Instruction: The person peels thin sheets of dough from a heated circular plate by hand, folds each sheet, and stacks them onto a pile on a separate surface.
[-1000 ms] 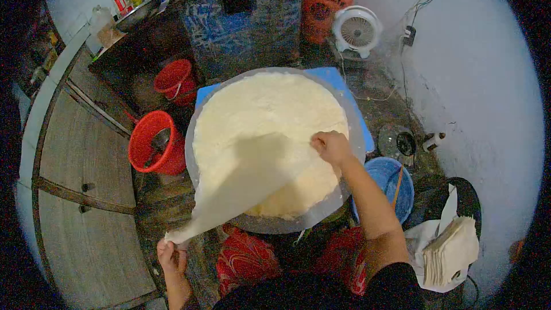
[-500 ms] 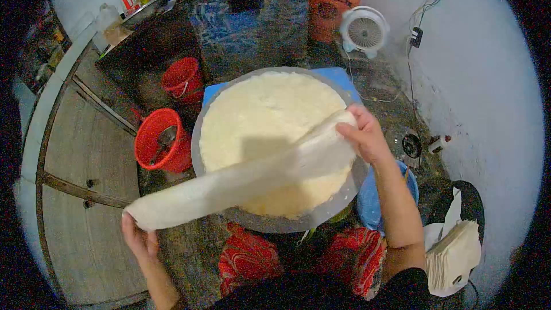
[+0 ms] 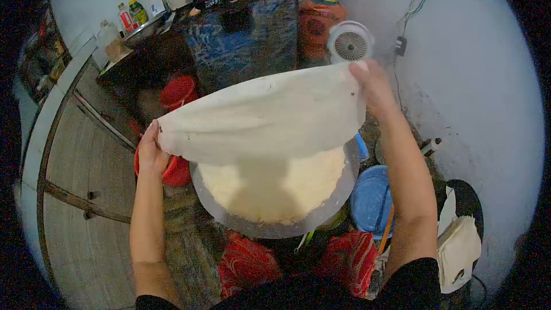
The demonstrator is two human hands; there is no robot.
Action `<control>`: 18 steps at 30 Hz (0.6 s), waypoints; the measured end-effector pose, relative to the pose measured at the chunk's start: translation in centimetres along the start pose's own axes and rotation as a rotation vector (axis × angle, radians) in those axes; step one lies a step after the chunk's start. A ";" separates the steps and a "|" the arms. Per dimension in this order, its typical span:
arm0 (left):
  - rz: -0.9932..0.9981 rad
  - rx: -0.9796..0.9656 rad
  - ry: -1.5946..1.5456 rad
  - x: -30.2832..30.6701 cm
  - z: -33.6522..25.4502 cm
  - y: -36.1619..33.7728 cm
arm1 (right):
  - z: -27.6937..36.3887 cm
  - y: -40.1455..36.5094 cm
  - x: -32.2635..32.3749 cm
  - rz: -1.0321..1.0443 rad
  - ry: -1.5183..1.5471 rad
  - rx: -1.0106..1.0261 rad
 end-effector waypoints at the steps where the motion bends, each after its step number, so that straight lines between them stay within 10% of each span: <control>1: 0.022 -0.020 -0.006 -0.4 -0.1 -0.1 | 0.1 -0.3 0.6 -0.005 -0.001 0.000; 18: -0.273 0.266 0.367 16.8 13.1 -12.9 | -16.9 -19.8 14.5 -0.023 -0.192 -0.502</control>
Point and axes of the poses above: each hand's wrist, its own y-axis towards the middle knuckle, its own x-axis out of the back of the hand, z = x × y, the point moved 5 cm from there along y, towards the middle knuckle, and after that the axes turned 14 degrees about -z, right-handed, at the moved point
